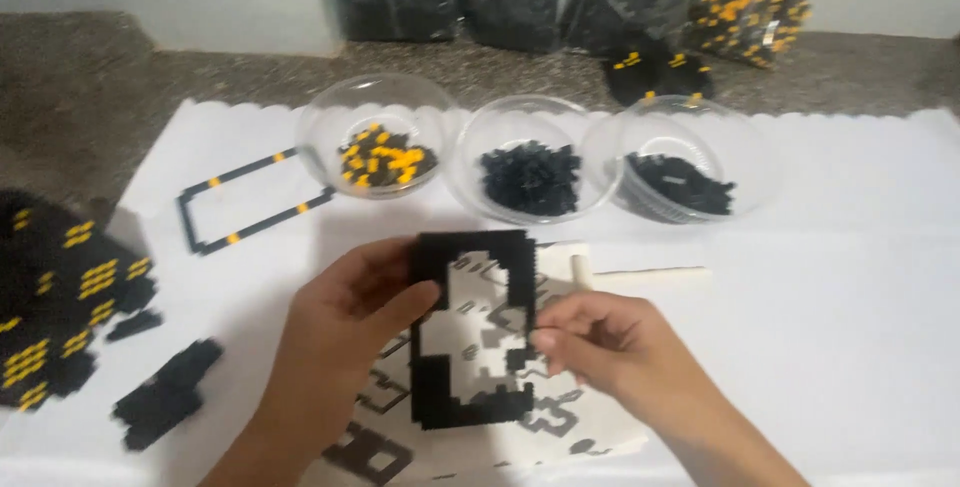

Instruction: Assembling a pixel-art structure using small interlocking plastic blocks and a small mallet to tap them into place.

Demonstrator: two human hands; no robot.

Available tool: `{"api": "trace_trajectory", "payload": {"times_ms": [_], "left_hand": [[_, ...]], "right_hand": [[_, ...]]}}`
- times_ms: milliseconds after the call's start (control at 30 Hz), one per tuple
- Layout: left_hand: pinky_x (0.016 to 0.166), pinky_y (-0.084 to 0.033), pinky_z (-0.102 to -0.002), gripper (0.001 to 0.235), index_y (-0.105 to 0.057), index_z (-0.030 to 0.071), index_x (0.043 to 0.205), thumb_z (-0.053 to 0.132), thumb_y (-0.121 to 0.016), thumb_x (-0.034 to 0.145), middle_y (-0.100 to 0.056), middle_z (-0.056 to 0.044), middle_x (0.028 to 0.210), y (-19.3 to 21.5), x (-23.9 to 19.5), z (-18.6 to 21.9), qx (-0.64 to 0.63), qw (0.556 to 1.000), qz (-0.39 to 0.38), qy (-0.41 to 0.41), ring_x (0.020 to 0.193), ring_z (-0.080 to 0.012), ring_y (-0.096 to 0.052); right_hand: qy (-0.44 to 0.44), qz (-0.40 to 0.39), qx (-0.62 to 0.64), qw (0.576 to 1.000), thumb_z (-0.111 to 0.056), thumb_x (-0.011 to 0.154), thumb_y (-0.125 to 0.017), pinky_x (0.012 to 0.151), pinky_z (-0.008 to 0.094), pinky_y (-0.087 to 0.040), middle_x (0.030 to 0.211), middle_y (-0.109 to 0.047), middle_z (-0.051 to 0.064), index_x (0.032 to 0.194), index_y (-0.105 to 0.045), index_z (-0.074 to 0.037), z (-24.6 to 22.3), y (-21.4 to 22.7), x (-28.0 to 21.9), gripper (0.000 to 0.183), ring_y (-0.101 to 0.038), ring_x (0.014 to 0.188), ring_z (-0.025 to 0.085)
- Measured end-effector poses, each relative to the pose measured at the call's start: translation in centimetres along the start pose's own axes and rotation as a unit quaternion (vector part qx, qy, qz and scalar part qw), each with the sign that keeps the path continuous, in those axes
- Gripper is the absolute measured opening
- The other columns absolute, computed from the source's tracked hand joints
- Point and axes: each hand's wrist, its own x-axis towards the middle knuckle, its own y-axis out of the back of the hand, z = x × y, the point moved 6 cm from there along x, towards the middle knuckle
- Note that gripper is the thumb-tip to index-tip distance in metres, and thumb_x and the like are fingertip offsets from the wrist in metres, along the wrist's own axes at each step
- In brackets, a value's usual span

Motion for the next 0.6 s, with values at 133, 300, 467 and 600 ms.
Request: {"api": "trace_trajectory", "payload": {"times_ms": [133, 300, 467, 600], "left_hand": [[0.077, -0.058, -0.037, 0.024, -0.070, -0.007, 0.104, -0.001, -0.065, 0.082, -0.071, -0.021, 0.084, -0.1, 1.4, -2.2, -0.028, 1.000, 0.003, 0.013, 0.073, -0.0294, -0.064], [0.053, -0.051, -0.037, 0.017, -0.074, -0.006, 0.095, -0.003, -0.069, 0.078, -0.073, -0.023, 0.070, -0.2, 2.7, -3.9, 0.008, 0.999, 0.001, -0.033, 0.062, -0.0293, -0.067], [0.053, -0.053, -0.052, 0.021, -0.069, -0.014, 0.101, -0.013, -0.060, 0.082, -0.070, -0.037, 0.077, -1.3, 2.5, -4.5, -0.065, 0.997, 0.024, 0.017, 0.067, -0.0435, -0.066], [0.056, -0.054, -0.056, 0.021, -0.067, -0.015, 0.103, -0.013, -0.057, 0.085, -0.069, -0.040, 0.081, -3.4, 2.9, -4.8, -0.080, 0.996, 0.023, 0.017, 0.070, -0.0469, -0.065]], "right_hand": [[-0.046, 0.055, -0.019, 0.997, -0.004, 0.080, -0.075, 0.047, 0.025, -0.030, 0.057, -0.067, 0.011, 0.076, -0.076, 0.000, -1.4, 0.8, -0.8, 0.006, -0.047, 0.052, 0.013], [-0.034, 0.048, -0.043, 0.997, -0.004, 0.079, -0.073, 0.064, 0.028, -0.045, 0.071, -0.072, 0.010, 0.077, -0.075, 0.000, -2.9, 3.4, -0.1, 0.005, -0.060, 0.066, 0.016], [0.009, 0.111, -0.177, 0.978, -0.010, 0.079, -0.069, 0.070, 0.026, -0.054, 0.080, -0.078, 0.005, 0.086, -0.077, -0.007, -5.1, 9.9, 2.3, 0.011, -0.069, 0.071, 0.014], [0.052, 0.149, -0.348, 0.924, -0.014, 0.081, -0.066, 0.068, 0.025, -0.048, 0.081, -0.073, 0.001, 0.092, -0.074, -0.013, -5.4, 14.3, 4.1, 0.014, -0.064, 0.072, 0.012]]}}
